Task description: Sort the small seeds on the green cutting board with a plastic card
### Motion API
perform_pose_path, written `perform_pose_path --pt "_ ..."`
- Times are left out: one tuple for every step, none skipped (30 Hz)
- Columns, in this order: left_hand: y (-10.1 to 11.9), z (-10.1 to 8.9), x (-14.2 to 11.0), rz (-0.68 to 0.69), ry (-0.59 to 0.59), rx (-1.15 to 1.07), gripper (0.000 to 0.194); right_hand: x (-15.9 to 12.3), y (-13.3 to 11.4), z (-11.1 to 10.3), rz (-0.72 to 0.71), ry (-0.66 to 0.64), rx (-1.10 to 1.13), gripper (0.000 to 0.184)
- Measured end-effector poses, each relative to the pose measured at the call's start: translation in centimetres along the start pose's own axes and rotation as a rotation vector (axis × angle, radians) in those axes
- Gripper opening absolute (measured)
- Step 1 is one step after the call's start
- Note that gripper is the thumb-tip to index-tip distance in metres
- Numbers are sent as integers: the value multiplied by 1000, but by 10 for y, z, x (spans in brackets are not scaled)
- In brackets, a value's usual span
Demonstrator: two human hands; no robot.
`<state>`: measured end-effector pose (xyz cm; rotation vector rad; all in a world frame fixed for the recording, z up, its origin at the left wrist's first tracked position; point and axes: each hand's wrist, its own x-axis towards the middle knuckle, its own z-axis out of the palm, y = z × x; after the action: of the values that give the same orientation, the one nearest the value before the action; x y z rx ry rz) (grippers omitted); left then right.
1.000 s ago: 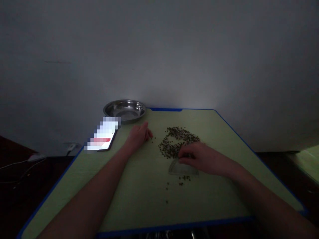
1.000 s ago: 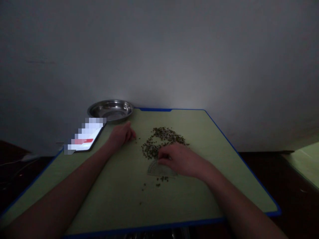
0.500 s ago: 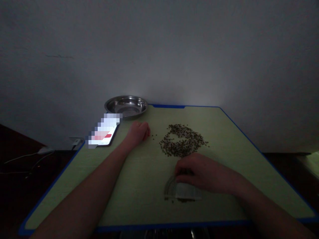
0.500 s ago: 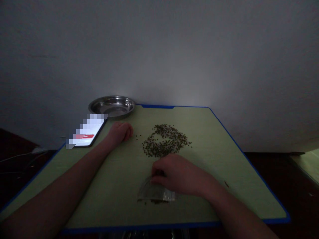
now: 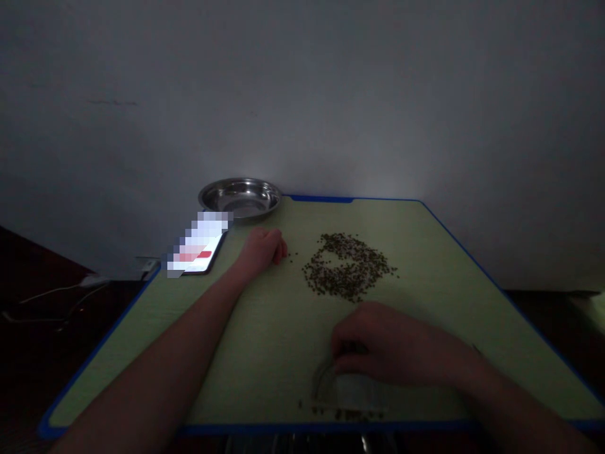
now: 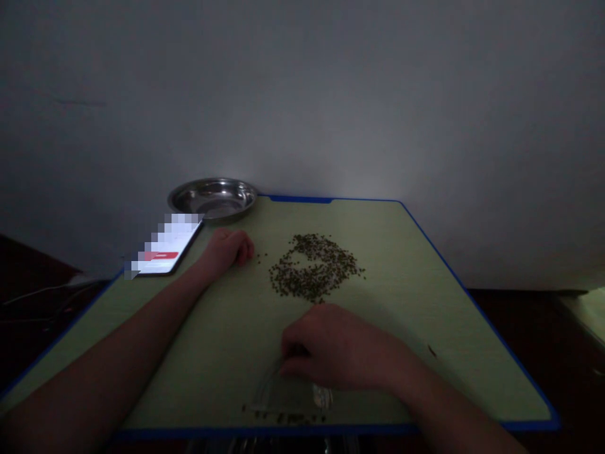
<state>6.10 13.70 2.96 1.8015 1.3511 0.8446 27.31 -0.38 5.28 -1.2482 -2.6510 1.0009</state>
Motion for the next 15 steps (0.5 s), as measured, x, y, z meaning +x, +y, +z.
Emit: perform_pose_path --pt "0 0 0 0 -1 2 47 0 -1 0 -4 -6 4 18" --pt "-1 0 1 3 -4 6 47 0 -2 0 -7 -12 9 18" --pt "-1 0 1 8 -10 9 47 0 -2 0 -7 -18 16 17" --pt "-2 0 1 12 -14 13 46 0 -3 1 -7 -24 23 17" --pt "-3 0 1 16 -15 14 46 0 -3 1 -6 -31 31 16" --pt "-4 0 2 23 -15 11 47 0 -4 1 -4 -36 38 16" --pt "-4 0 2 28 -15 8 47 1 -4 2 0 -38 44 16" --pt "-5 0 2 32 -14 5 47 1 -4 2 5 -40 49 16" --pt "-5 0 2 32 -14 5 47 1 -4 2 11 -43 53 16" --pt "-4 0 1 31 -14 5 47 2 -4 1 15 -45 57 16" --pt "-4 0 1 29 -14 5 47 2 -5 1 14 -48 62 16" --pt "-4 0 1 26 -13 6 47 2 -5 0 7 -54 69 16" --pt "-3 0 0 24 -9 4 46 2 -5 0 -3 -58 78 15" --pt "-3 -1 0 25 -7 1 46 2 -5 -1 -11 -58 85 15" --pt "-3 -1 0 27 -6 -2 45 1 -6 -2 -12 -57 91 15"
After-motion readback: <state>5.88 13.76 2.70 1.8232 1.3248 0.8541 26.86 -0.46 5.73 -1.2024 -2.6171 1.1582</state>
